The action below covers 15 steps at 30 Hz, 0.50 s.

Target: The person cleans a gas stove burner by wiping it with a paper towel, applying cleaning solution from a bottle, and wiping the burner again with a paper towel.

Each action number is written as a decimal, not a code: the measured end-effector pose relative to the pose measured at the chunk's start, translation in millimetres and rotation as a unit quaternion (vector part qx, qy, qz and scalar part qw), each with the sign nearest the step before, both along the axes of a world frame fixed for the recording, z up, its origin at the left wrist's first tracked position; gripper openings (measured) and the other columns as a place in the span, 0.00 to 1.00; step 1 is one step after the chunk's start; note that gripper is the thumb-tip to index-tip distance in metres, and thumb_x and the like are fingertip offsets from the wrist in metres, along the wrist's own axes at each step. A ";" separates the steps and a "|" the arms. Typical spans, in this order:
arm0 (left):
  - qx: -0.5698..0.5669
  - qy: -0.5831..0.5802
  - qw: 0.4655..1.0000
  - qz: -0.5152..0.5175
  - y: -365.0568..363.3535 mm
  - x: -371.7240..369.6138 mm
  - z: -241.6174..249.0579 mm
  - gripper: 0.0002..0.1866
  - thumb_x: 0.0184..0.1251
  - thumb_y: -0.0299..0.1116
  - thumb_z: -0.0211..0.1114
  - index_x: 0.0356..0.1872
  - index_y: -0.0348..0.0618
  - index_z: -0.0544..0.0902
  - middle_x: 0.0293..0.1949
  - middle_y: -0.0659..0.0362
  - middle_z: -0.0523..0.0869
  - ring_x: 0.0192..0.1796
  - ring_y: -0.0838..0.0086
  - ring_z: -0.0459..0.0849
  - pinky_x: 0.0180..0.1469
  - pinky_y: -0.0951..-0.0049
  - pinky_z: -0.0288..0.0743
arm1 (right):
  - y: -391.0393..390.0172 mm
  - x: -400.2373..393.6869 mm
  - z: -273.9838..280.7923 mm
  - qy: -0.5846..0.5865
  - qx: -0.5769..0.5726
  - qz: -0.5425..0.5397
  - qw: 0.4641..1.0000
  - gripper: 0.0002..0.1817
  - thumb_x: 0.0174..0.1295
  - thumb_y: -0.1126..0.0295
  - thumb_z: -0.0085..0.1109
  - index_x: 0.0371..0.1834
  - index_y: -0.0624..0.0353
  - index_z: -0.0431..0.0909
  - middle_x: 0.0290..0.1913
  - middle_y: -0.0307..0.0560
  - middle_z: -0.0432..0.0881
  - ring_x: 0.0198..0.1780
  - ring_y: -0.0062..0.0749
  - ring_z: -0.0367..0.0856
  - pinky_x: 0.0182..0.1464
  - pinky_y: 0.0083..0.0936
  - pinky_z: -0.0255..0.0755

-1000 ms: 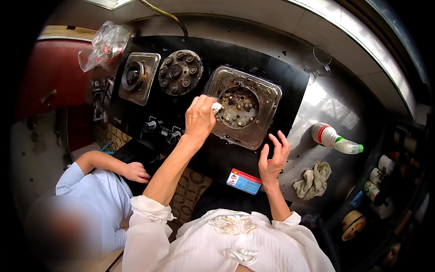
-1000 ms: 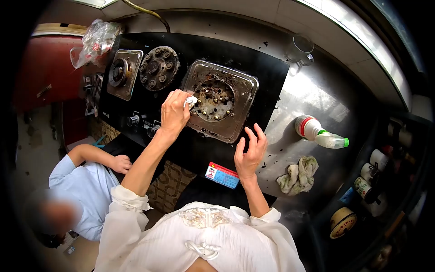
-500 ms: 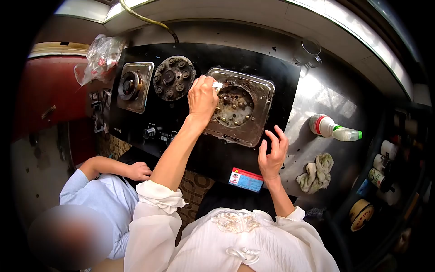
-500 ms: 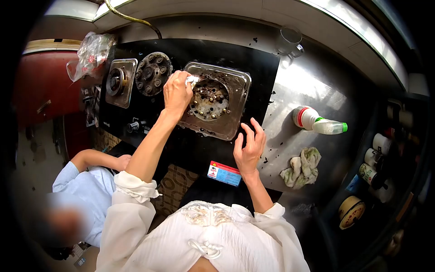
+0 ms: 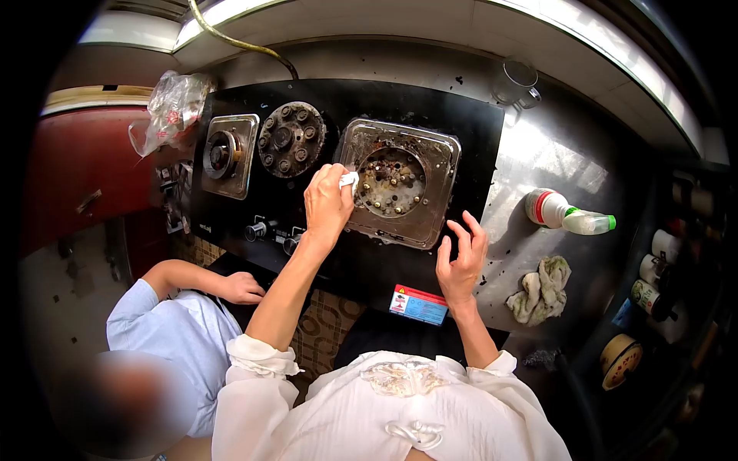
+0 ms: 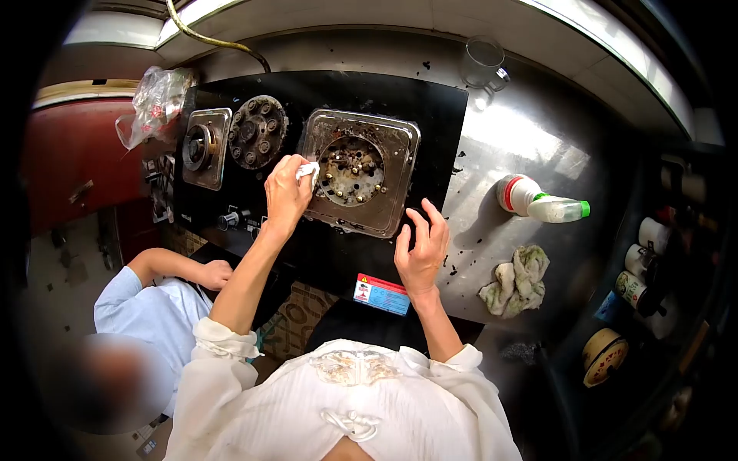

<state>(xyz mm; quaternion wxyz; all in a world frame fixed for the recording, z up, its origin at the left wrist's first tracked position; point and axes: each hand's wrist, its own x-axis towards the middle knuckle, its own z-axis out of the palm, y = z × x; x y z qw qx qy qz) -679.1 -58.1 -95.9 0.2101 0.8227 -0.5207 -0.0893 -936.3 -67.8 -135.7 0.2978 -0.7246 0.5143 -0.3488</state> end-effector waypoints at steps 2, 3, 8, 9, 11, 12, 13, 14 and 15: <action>-0.033 -0.058 0.998 -0.010 -16.0 1.5 -6.7 0.03 0.60 0.20 0.63 0.34 0.36 0.80 0.35 0.49 0.84 0.41 0.51 0.85 0.46 0.54 0.79 | -0.4 0.2 1.0 0.010 -0.008 0.000 1.000 0.16 0.60 0.80 0.63 0.52 0.61 0.84 0.64 0.51 0.77 0.63 0.48 0.77 0.65 0.40 0.71; -0.018 -0.073 0.997 -0.008 -28.4 5.9 -9.6 0.03 0.59 0.20 0.63 0.35 0.36 0.80 0.36 0.48 0.85 0.42 0.50 0.85 0.46 0.55 0.80 | -0.5 -0.2 2.5 0.013 -0.014 0.002 1.000 0.16 0.59 0.80 0.63 0.52 0.61 0.84 0.64 0.51 0.76 0.63 0.48 0.76 0.65 0.40 0.71; 0.029 -0.073 0.996 -0.048 -14.4 6.4 0.1 0.05 0.57 0.20 0.64 0.34 0.37 0.80 0.36 0.49 0.85 0.42 0.52 0.87 0.46 0.54 0.81 | -2.3 0.9 -0.2 0.013 -0.010 0.001 1.000 0.16 0.59 0.81 0.63 0.52 0.61 0.84 0.64 0.51 0.76 0.63 0.47 0.77 0.64 0.39 0.71; 0.041 -0.074 0.995 -0.045 -14.9 9.0 -1.8 0.05 0.57 0.19 0.64 0.34 0.36 0.81 0.36 0.49 0.85 0.42 0.51 0.87 0.46 0.54 0.81 | -2.5 0.9 -1.4 0.009 -0.011 -0.001 1.000 0.16 0.59 0.81 0.63 0.52 0.61 0.84 0.64 0.51 0.76 0.63 0.47 0.77 0.64 0.39 0.71; 0.046 -0.077 0.995 -0.043 -26.5 12.3 -3.5 0.04 0.57 0.18 0.63 0.34 0.35 0.81 0.35 0.48 0.86 0.42 0.51 0.87 0.46 0.54 0.81 | -0.2 -0.5 0.0 0.012 -0.010 0.000 1.000 0.16 0.59 0.81 0.63 0.52 0.61 0.84 0.64 0.51 0.76 0.63 0.47 0.76 0.64 0.39 0.71; 0.040 -0.074 0.996 -0.031 -38.8 15.0 -4.6 0.04 0.58 0.19 0.62 0.33 0.34 0.82 0.35 0.47 0.86 0.41 0.50 0.87 0.45 0.54 0.82 | 1.9 -0.5 -0.7 0.013 -0.007 0.000 1.000 0.16 0.59 0.81 0.63 0.52 0.61 0.84 0.64 0.51 0.76 0.63 0.47 0.76 0.64 0.39 0.71; 0.042 -0.085 0.995 -0.040 -41.1 15.3 -2.6 0.03 0.58 0.20 0.62 0.33 0.34 0.82 0.35 0.47 0.86 0.41 0.50 0.87 0.45 0.54 0.82 | 2.8 -0.3 -0.6 0.010 -0.004 0.002 1.000 0.16 0.59 0.80 0.63 0.52 0.61 0.84 0.65 0.51 0.76 0.63 0.47 0.76 0.65 0.39 0.71; 0.039 -0.095 0.993 -0.049 -45.8 14.2 -1.0 0.03 0.59 0.21 0.62 0.33 0.34 0.82 0.34 0.47 0.86 0.41 0.50 0.87 0.44 0.54 0.82 | 0.1 -1.3 -0.2 0.007 -0.007 0.004 1.000 0.16 0.59 0.80 0.63 0.52 0.61 0.84 0.65 0.51 0.76 0.63 0.47 0.76 0.65 0.39 0.70; 0.052 -0.077 0.995 -0.041 -39.2 11.3 1.6 0.03 0.59 0.21 0.63 0.34 0.35 0.82 0.35 0.47 0.87 0.41 0.50 0.87 0.44 0.54 0.82 | 1.3 -1.4 -1.2 0.009 -0.001 0.001 1.000 0.16 0.60 0.80 0.63 0.52 0.61 0.84 0.65 0.51 0.76 0.64 0.48 0.76 0.65 0.39 0.70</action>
